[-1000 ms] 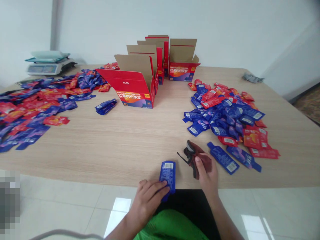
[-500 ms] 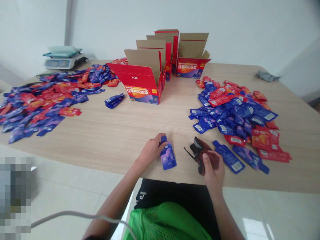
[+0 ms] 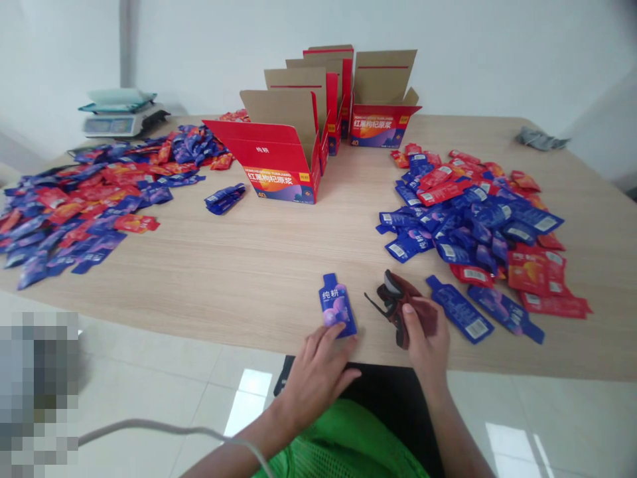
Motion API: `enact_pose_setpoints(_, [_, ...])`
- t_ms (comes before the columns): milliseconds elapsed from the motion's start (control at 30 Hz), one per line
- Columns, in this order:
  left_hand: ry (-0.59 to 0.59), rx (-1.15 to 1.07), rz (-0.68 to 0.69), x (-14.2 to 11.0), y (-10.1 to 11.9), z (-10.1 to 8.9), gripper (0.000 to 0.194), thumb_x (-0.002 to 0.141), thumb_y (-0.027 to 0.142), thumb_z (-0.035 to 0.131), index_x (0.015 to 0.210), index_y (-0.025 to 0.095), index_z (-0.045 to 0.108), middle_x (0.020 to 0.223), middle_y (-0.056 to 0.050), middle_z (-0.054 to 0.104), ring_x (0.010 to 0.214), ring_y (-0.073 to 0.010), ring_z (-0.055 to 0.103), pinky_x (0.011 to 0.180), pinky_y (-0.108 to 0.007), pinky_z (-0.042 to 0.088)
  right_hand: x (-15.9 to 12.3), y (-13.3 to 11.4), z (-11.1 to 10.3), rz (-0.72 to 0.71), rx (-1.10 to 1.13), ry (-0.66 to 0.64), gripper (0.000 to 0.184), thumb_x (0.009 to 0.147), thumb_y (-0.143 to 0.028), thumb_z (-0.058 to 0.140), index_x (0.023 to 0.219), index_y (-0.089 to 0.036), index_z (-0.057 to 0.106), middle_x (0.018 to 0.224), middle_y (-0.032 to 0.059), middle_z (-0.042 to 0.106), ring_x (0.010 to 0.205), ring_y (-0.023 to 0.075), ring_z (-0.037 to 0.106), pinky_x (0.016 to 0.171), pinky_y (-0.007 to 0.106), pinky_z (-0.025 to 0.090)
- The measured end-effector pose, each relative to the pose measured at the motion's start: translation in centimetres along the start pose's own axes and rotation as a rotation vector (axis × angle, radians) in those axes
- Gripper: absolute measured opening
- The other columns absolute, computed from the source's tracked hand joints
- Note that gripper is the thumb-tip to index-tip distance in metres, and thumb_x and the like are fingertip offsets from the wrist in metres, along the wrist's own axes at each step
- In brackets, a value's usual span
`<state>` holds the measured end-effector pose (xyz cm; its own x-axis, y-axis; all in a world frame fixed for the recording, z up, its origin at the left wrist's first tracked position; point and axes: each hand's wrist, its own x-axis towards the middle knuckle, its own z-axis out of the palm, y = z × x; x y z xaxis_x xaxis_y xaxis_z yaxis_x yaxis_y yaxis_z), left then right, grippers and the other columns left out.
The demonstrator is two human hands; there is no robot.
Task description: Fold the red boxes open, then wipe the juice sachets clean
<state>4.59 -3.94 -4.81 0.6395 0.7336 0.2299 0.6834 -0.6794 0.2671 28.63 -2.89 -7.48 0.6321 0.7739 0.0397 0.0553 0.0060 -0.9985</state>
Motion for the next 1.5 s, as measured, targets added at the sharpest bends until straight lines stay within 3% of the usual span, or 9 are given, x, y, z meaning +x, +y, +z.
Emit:
enact_pose_setpoints(333, [0.095, 0.077, 0.067, -1.2, -1.6, 1.0, 0.036, 0.11, 0.038, 0.053, 0.143, 0.03, 0.063, 0.137, -0.005, 0.069, 0.127, -0.0267, 0.058, 0.098, -0.04, 0.044, 0.3, 0.2, -0.2, -0.037, -0.126, -0.105, 0.043, 0.087, -0.052, 0.077, 0.115, -0.022, 0.066, 0.109, 0.0094, 0.074, 0.098, 0.0268, 0.072, 0.088, 0.043, 0.057])
enact_pose_setpoints(567, [0.162, 0.021, 0.074, -2.7, -2.0, 1.2, 0.031, 0.109, 0.027, 0.056, 0.138, 0.025, 0.066, 0.137, -0.006, 0.07, 0.133, -0.023, 0.058, 0.1, -0.036, 0.044, 1.8, -3.4, 2.2, -0.362, -0.302, -0.228, 0.032, 0.093, -0.047, 0.072, 0.115, -0.024, 0.066, 0.108, 0.0084, 0.071, 0.102, 0.0277, 0.068, 0.092, 0.045, 0.056])
enact_pose_setpoints(767, [0.169, -0.063, 0.11, -3.5, -2.2, 2.1, 0.029, 0.11, 0.021, 0.053, 0.134, 0.021, 0.068, 0.127, -0.006, 0.075, 0.123, -0.0233, 0.064, 0.103, -0.038, 0.046, 0.0, -4.0, 6.3, -0.844, -0.532, -0.823, 0.021, 0.096, -0.032, 0.07, 0.116, -0.027, 0.065, 0.116, 0.0082, 0.068, 0.109, 0.0261, 0.063, 0.095, 0.044, 0.056])
enact_pose_setpoints(833, [0.179, -0.06, 0.129, -3.4, -2.3, 2.0, 0.029, 0.11, 0.02, 0.051, 0.133, 0.02, 0.068, 0.124, -0.006, 0.076, 0.119, -0.0223, 0.066, 0.103, -0.038, 0.047, 0.1, -3.1, 7.1, -0.954, -0.59, -0.925, 0.019, 0.096, -0.029, 0.071, 0.113, -0.027, 0.066, 0.115, 0.0077, 0.068, 0.108, 0.0261, 0.062, 0.095, 0.044, 0.057])
enact_pose_setpoints(1100, [0.199, 0.01, 0.155, -3.5, -2.7, 1.8, 0.031, 0.112, 0.019, 0.047, 0.135, 0.02, 0.067, 0.14, -0.003, 0.07, 0.132, -0.0191, 0.063, 0.104, -0.034, 0.048, 7.7, -3.1, 9.7, -1.005, -0.774, -0.703, 0.017, 0.098, -0.028, 0.067, 0.115, -0.025, 0.068, 0.113, 0.0092, 0.069, 0.108, 0.0285, 0.062, 0.094, 0.046, 0.055])
enact_pose_setpoints(1233, [0.179, 0.002, 0.135, -3.6, -2.5, 1.8, 0.033, 0.113, 0.019, 0.044, 0.137, 0.02, 0.066, 0.143, -0.003, 0.068, 0.134, -0.0177, 0.062, 0.106, -0.033, 0.048, 6.4, -5.3, 8.7, -0.946, -0.611, -0.473, 0.022, 0.097, -0.033, 0.069, 0.118, -0.027, 0.066, 0.117, 0.0101, 0.067, 0.11, 0.0295, 0.063, 0.098, 0.049, 0.054])
enact_pose_setpoints(1300, [0.183, -0.021, 0.126, -3.6, -2.4, 1.7, 0.033, 0.113, 0.019, 0.043, 0.134, 0.02, 0.068, 0.139, -0.004, 0.071, 0.13, -0.0179, 0.065, 0.105, -0.034, 0.048, 3.7, -5.7, 7.7, -0.948, -0.537, -0.586, 0.026, 0.096, -0.033, 0.071, 0.121, -0.028, 0.064, 0.119, 0.0095, 0.066, 0.11, 0.028, 0.063, 0.096, 0.047, 0.055])
enact_pose_setpoints(1400, [0.213, -0.082, 0.106, -3.5, -2.4, 1.7, 0.03, 0.113, 0.018, 0.044, 0.123, 0.021, 0.073, 0.118, -0.002, 0.08, 0.113, -0.0166, 0.073, 0.101, -0.033, 0.05, 0.3, -4.7, 6.5, -1.01, -0.548, -0.934, 0.023, 0.094, -0.028, 0.072, 0.116, -0.029, 0.066, 0.114, 0.0067, 0.068, 0.106, 0.0247, 0.064, 0.093, 0.041, 0.058])
enact_pose_setpoints(1500, [0.198, -0.074, 0.113, -3.5, -2.4, 1.7, 0.033, 0.113, 0.018, 0.042, 0.126, 0.02, 0.071, 0.125, -0.003, 0.077, 0.119, -0.0175, 0.071, 0.1, -0.033, 0.05, 0.4, -2.6, 6.7, -1.007, -0.59, -0.953, 0.021, 0.092, -0.026, 0.074, 0.112, -0.027, 0.067, 0.111, 0.0069, 0.068, 0.105, 0.0254, 0.062, 0.092, 0.041, 0.058])
